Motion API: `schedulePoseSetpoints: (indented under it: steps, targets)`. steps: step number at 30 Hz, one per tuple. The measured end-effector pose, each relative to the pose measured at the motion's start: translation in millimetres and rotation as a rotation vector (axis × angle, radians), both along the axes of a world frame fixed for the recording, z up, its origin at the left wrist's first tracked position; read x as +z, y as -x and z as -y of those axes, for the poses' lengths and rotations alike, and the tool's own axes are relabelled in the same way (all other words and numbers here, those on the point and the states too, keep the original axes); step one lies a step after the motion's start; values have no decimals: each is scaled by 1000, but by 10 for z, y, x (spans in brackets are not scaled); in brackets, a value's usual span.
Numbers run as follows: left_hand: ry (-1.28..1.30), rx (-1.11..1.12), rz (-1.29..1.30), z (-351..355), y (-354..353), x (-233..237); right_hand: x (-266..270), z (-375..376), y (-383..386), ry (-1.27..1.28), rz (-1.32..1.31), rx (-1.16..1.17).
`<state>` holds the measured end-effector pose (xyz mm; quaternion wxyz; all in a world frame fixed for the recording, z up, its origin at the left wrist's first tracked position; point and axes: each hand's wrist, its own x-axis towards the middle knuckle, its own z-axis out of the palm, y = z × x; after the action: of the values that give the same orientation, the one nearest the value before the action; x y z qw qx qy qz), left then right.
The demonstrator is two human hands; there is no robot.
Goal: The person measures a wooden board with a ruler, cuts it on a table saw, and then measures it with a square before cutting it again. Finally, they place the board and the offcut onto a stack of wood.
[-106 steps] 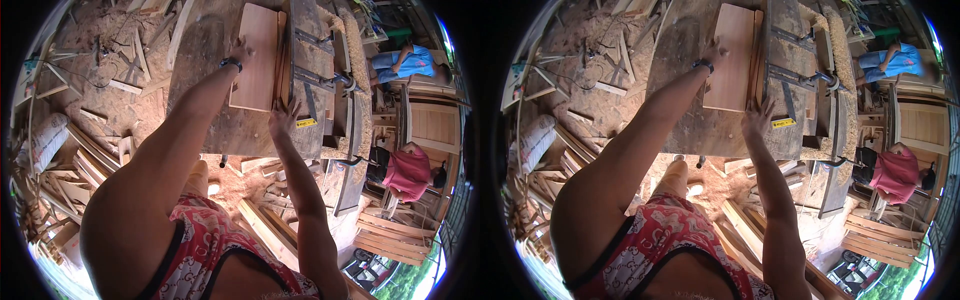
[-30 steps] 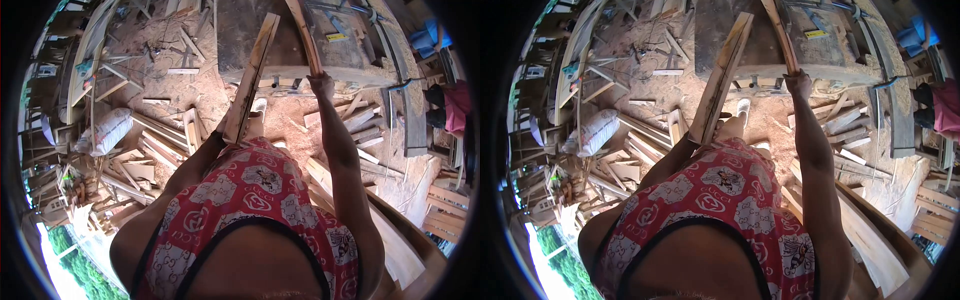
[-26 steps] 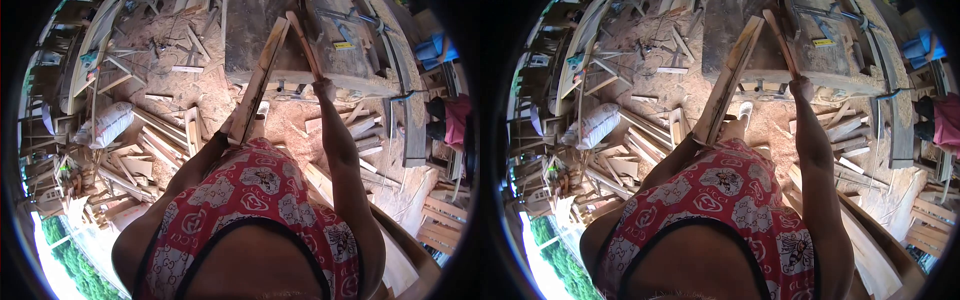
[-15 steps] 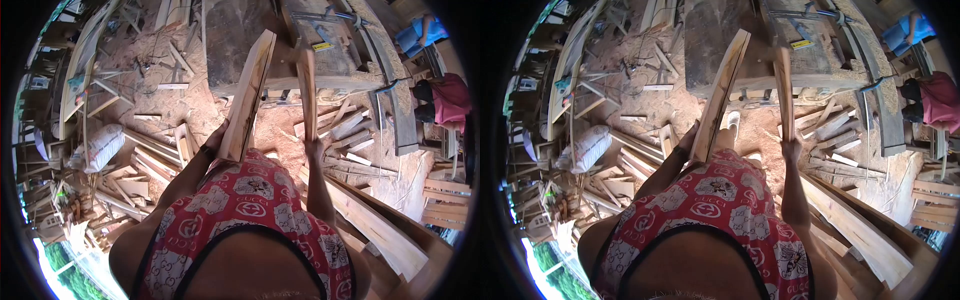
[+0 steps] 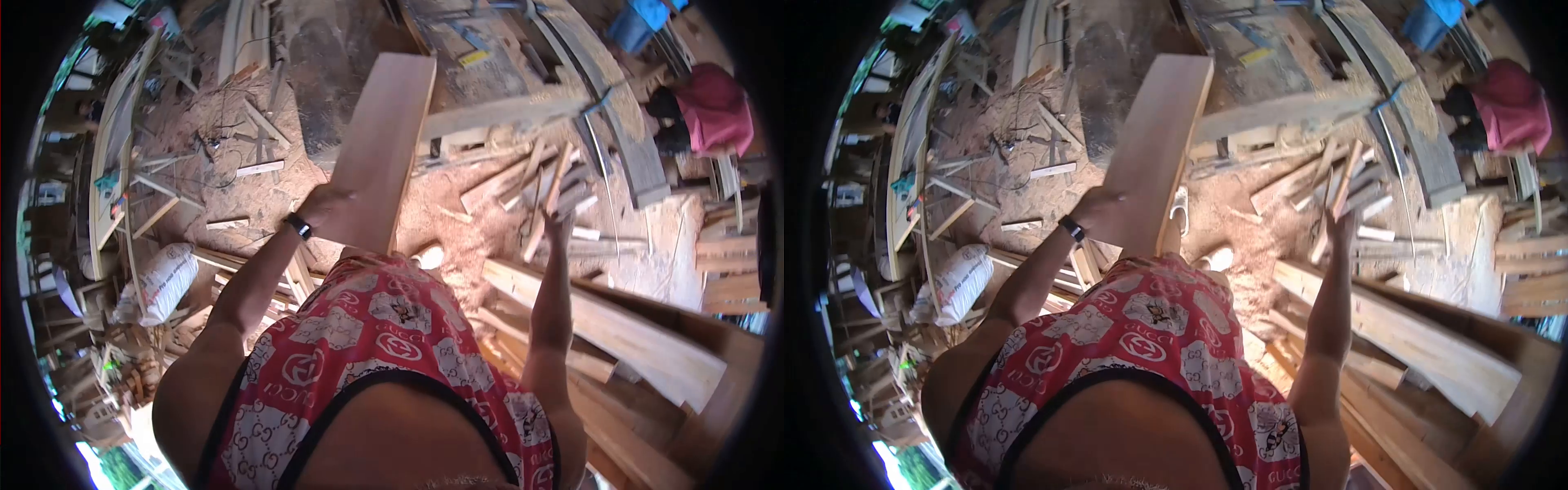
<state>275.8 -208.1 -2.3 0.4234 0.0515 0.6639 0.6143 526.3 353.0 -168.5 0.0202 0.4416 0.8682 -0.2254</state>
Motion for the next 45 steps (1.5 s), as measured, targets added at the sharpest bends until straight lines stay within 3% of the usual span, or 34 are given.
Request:
schedulePoseSetpoints:
  steps: [2,3,5,6,11,12,14,16,18,19,20,22,23,24,27,30,32,34,37,38,40,42,44,45]
  targets:
    - [29,-71,-2,13,88,120,189,-23,303,-269,-470,139]
    - [34,-85,-130,14,84,145,921,243,532,-147,-434,106]
    - [113,-86,-298,11,76,282,1563,436,825,-94,-518,194]
    - [158,-97,-387,20,110,320,1547,359,969,-65,-654,286]
    - [418,-164,-778,-184,-26,468,2219,739,1413,223,-696,369]
    - [479,-189,-874,-267,-104,533,2336,853,1437,212,-700,375]
    - [504,-209,-909,-419,-177,698,2528,990,1461,-64,-832,365]
    - [659,-288,-1091,-470,-228,778,2612,967,1442,29,-797,381]
    - [654,-297,-1171,-480,-253,774,2665,993,1439,701,-1015,427]
    - [614,-296,-1279,-505,-285,782,2805,1066,1319,916,-825,177]
    - [572,-286,-1389,-539,-303,784,2711,1097,1329,912,-822,184]
    - [676,-333,-1246,-558,-380,628,2472,1208,1421,998,-1029,11]
    - [654,-307,-1200,-570,-440,507,2420,1290,1481,929,-1063,35]
    - [633,-281,-1154,-596,-517,428,2177,1254,1588,891,-1060,144]
    - [603,-99,-834,-771,-834,421,2280,1870,1747,1029,-975,365]
    - [486,123,-696,-807,-963,203,2000,2624,1666,617,-859,798]
    - [378,231,-628,-780,-868,166,2078,3085,1454,491,-733,883]
    - [541,253,-663,-761,-778,143,2048,3360,1256,546,-651,845]
    - [510,368,-568,-835,-632,7,1833,3470,1108,501,-564,864]
    - [507,385,-556,-916,-611,-35,1774,3447,1106,606,-576,786]
    - [506,401,-701,-1096,-528,-96,1872,3370,1141,824,-593,616]
    - [588,252,-891,-1234,-351,-478,1664,3230,1243,762,-607,583]
    - [592,324,-636,-1539,-273,-182,1548,3082,1360,789,-626,558]
    - [587,300,-689,-1650,-287,-146,1537,2998,1414,825,-667,527]
